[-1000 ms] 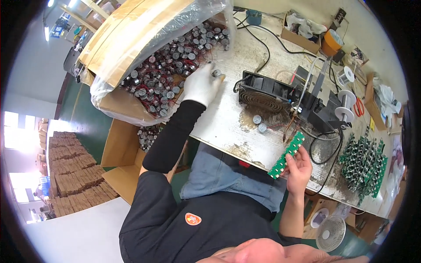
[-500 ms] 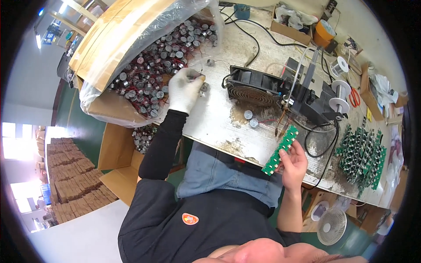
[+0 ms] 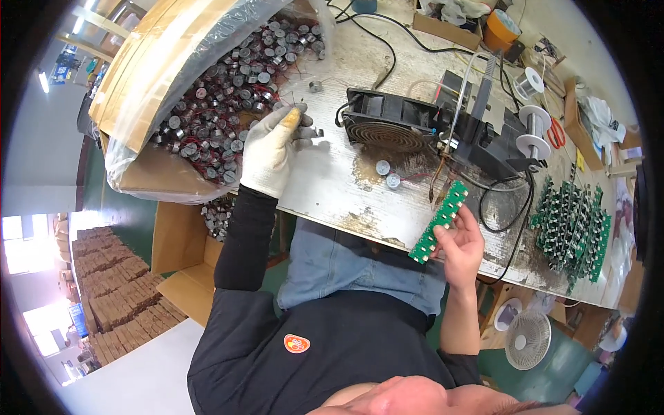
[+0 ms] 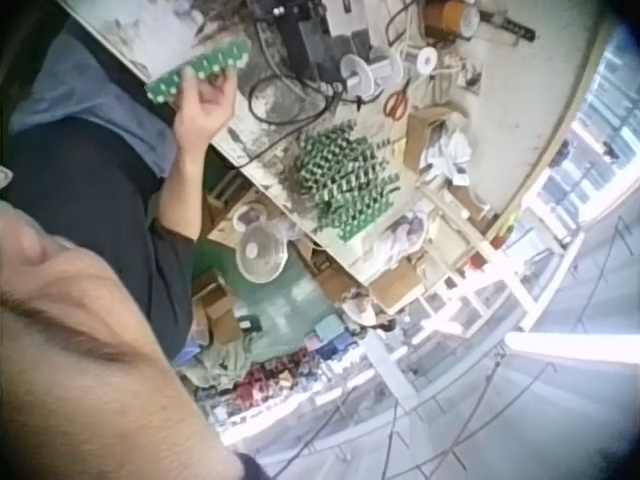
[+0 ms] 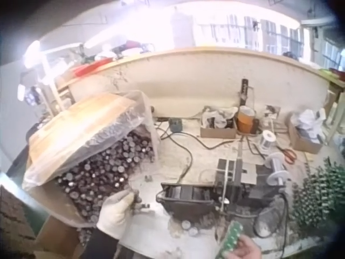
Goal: The person solders electronic components and LEDs onto a green printed circuit board with a soldering iron and solder wire, using a fume extractor fan at a factory workbench.
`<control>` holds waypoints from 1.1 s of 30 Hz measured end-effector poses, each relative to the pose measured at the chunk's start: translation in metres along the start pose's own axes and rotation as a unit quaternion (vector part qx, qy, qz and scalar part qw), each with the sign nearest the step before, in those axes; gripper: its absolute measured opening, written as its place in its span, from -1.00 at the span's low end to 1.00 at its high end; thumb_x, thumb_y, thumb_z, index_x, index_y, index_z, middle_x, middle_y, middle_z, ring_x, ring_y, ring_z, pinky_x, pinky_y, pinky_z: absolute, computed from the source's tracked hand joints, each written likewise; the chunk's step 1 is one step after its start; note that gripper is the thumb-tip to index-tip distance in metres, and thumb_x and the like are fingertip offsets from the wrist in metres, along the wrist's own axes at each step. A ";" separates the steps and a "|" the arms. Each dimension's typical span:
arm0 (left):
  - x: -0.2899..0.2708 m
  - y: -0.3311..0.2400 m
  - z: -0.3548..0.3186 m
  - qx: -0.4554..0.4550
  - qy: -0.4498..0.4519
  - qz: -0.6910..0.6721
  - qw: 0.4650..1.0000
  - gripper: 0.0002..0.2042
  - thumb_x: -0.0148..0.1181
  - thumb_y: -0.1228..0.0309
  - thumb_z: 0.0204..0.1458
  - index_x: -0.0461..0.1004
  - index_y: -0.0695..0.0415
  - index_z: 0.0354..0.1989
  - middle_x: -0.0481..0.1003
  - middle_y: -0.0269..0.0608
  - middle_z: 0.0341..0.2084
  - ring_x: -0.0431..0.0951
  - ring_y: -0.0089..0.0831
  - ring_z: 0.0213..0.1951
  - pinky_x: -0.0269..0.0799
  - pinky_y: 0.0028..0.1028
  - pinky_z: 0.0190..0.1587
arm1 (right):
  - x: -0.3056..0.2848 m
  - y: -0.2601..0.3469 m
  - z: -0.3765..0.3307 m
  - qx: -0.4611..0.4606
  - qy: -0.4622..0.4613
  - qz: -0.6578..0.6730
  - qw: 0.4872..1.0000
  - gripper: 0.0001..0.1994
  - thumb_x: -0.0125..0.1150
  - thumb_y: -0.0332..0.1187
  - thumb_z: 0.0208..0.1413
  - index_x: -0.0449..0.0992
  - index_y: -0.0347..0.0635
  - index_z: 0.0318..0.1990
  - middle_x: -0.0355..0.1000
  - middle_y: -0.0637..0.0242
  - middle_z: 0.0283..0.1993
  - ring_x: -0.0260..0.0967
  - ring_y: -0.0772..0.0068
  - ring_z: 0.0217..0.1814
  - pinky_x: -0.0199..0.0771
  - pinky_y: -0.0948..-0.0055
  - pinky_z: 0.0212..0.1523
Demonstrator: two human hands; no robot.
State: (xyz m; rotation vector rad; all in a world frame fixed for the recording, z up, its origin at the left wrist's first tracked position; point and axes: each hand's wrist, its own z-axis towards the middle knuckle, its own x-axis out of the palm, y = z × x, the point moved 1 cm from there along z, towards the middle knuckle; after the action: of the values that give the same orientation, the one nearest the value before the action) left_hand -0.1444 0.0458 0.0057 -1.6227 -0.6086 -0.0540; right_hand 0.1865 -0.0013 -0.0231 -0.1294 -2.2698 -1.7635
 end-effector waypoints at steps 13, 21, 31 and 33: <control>0.071 0.055 -0.088 -0.095 0.120 0.168 0.974 -0.74 0.12 0.43 0.12 0.45 0.41 -0.13 0.50 -0.20 -0.42 0.50 -0.54 -0.39 0.45 -0.56 -0.29 | 0.003 0.004 -0.003 0.027 0.053 -0.007 0.998 -0.29 0.18 -0.71 -0.04 0.00 -0.30 0.29 0.40 0.11 -0.16 0.44 0.51 -0.40 0.45 0.63 -0.54; 0.092 0.067 -0.087 -0.067 0.179 0.264 0.946 -0.81 0.17 0.45 0.07 0.51 0.32 -0.22 0.48 -0.31 -0.43 0.41 -0.65 -0.44 0.33 -0.63 -0.38 | 0.005 0.001 -0.009 0.036 0.062 -0.022 0.997 -0.22 0.20 -0.66 -0.01 -0.11 -0.30 0.33 0.39 0.07 -0.14 0.46 0.50 -0.41 0.43 0.62 -0.55; 0.108 0.061 -0.088 -0.150 0.204 0.211 0.944 -0.82 0.16 0.45 0.03 0.50 0.33 -0.29 0.51 -0.23 -0.43 0.46 -0.61 -0.38 0.39 -0.57 -0.32 | 0.007 0.000 -0.016 0.020 0.086 -0.012 0.996 -0.23 0.21 -0.65 0.01 -0.11 -0.31 0.33 0.38 0.09 -0.08 0.44 0.54 -0.40 0.43 0.63 -0.52; 0.109 0.060 -0.086 -0.183 0.209 0.200 0.940 -0.84 0.15 0.46 0.02 0.48 0.33 -0.31 0.50 -0.25 -0.43 0.45 -0.62 -0.38 0.37 -0.58 -0.32 | 0.007 0.000 -0.015 0.019 0.086 -0.014 0.996 -0.23 0.21 -0.65 0.01 -0.11 -0.31 0.33 0.38 0.09 -0.08 0.44 0.54 -0.40 0.42 0.63 -0.52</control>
State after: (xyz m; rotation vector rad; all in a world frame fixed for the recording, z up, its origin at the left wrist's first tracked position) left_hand 0.0004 0.0029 0.0062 -1.9914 0.0726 -0.2158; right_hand 0.1822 -0.0166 -0.0174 0.0606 -2.1903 -1.6727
